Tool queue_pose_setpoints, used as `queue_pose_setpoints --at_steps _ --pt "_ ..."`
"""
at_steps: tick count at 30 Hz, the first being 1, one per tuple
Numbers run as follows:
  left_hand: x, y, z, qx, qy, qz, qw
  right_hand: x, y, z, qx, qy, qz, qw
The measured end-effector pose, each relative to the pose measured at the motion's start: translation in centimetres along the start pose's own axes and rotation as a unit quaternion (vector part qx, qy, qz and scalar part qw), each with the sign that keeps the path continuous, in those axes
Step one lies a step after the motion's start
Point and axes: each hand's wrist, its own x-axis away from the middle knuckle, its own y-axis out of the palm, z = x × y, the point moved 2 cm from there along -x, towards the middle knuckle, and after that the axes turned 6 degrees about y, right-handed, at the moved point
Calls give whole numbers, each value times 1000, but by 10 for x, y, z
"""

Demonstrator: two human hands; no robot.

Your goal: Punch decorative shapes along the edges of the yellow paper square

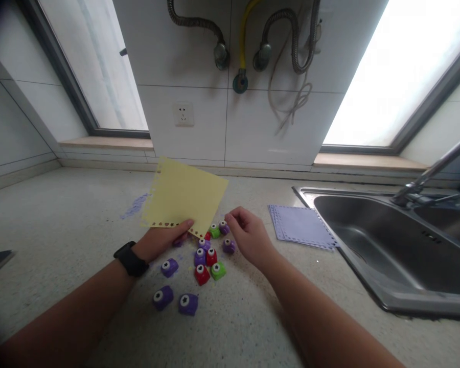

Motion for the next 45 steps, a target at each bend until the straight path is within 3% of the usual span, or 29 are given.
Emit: queue_pose_setpoints --at_steps 3,6,10,21,28,34,45 --pt "-3 -2 -4 -21 -21 -14 999 4 -6 -8 114 -55 -121 984" --pt "-4 -2 -7 -13 -25 -4 1000 11 -6 -18 164 -104 -251 948" --pt "-5 -2 -8 -8 -22 2 1000 17 -4 -26 185 -134 -326 917" --pt "3 4 -9 -22 -23 -10 999 29 12 -31 257 -205 -321 888" --pt "7 11 -16 -1 -36 -32 999 33 19 -26 296 -246 -283 879" --pt "0 13 -24 65 -36 -50 996 31 15 -26 282 -241 -285 884" --pt "-5 8 -26 145 -39 -15 989 24 11 -22 279 -217 -298 887"
